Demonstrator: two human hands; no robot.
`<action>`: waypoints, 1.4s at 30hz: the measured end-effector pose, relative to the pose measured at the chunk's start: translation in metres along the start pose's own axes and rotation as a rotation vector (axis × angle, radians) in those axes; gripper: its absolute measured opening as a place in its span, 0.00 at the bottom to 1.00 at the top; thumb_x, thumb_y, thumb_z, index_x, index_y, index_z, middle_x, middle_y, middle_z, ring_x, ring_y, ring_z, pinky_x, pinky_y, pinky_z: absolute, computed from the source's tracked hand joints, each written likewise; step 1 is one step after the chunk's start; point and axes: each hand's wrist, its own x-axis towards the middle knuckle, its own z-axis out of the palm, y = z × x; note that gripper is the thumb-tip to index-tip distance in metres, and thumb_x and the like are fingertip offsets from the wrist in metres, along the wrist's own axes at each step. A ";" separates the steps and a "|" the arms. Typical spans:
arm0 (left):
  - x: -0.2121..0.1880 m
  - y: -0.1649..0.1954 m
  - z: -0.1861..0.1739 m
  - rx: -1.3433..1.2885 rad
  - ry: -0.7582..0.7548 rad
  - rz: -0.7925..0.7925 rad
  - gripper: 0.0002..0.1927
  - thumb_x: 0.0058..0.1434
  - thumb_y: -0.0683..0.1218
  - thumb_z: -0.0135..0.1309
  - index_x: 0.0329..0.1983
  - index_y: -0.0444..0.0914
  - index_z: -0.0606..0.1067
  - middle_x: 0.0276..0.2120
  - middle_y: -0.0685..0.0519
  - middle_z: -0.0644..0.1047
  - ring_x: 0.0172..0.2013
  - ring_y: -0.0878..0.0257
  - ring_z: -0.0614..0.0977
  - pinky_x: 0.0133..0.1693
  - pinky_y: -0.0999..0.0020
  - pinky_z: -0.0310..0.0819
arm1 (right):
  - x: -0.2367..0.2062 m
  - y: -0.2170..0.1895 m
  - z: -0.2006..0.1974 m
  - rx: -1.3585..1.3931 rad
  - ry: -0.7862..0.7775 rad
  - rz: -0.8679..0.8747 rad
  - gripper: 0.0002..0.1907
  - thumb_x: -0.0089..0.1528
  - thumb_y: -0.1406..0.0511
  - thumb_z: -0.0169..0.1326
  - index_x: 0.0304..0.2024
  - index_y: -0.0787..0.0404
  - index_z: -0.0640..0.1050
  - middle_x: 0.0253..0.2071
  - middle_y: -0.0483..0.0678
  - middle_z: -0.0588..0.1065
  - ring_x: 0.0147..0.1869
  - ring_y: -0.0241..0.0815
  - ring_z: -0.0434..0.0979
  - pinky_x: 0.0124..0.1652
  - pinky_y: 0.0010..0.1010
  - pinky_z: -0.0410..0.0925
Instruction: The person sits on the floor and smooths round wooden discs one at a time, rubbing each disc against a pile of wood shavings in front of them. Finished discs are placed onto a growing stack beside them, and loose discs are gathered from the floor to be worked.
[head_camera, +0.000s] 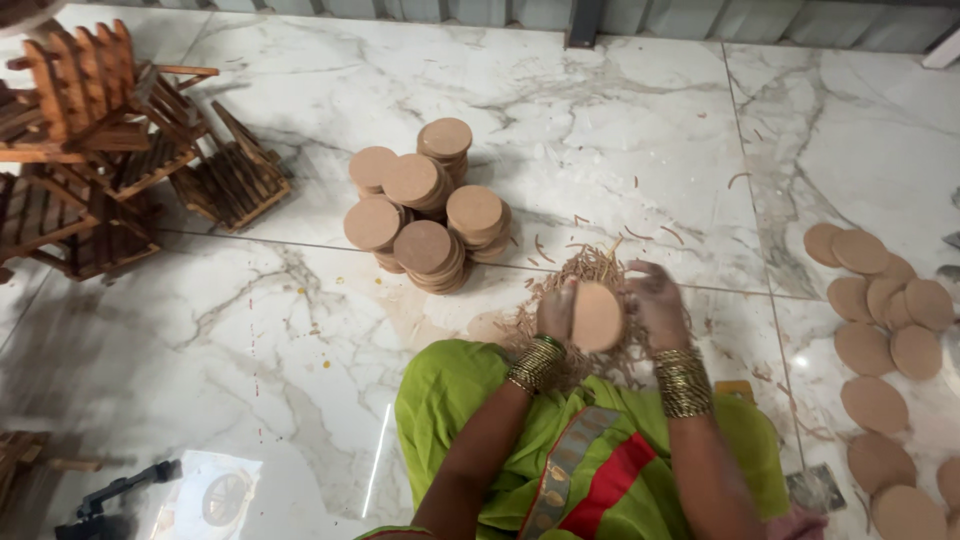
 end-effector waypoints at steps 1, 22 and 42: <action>0.008 0.000 -0.009 -0.096 0.059 -0.103 0.30 0.70 0.62 0.54 0.26 0.31 0.78 0.21 0.43 0.76 0.21 0.56 0.73 0.24 0.59 0.67 | 0.002 0.002 -0.009 0.037 0.013 0.003 0.15 0.65 0.69 0.55 0.55 0.59 0.75 0.34 0.46 0.79 0.30 0.34 0.79 0.26 0.24 0.70; 0.109 0.034 -0.126 1.162 0.186 0.417 0.30 0.68 0.54 0.44 0.74 0.49 0.62 0.73 0.44 0.60 0.71 0.40 0.57 0.69 0.33 0.41 | -0.175 0.115 -0.255 -0.635 0.912 0.464 0.17 0.67 0.68 0.56 0.59 0.59 0.74 0.41 0.50 0.78 0.32 0.38 0.74 0.27 0.26 0.63; 0.076 0.021 -0.108 1.110 0.169 0.290 0.44 0.58 0.53 0.60 0.77 0.44 0.58 0.76 0.40 0.51 0.74 0.40 0.51 0.71 0.40 0.36 | -0.230 0.164 -0.248 -0.859 1.032 0.613 0.20 0.63 0.66 0.60 0.57 0.61 0.76 0.43 0.51 0.79 0.38 0.42 0.76 0.35 0.29 0.65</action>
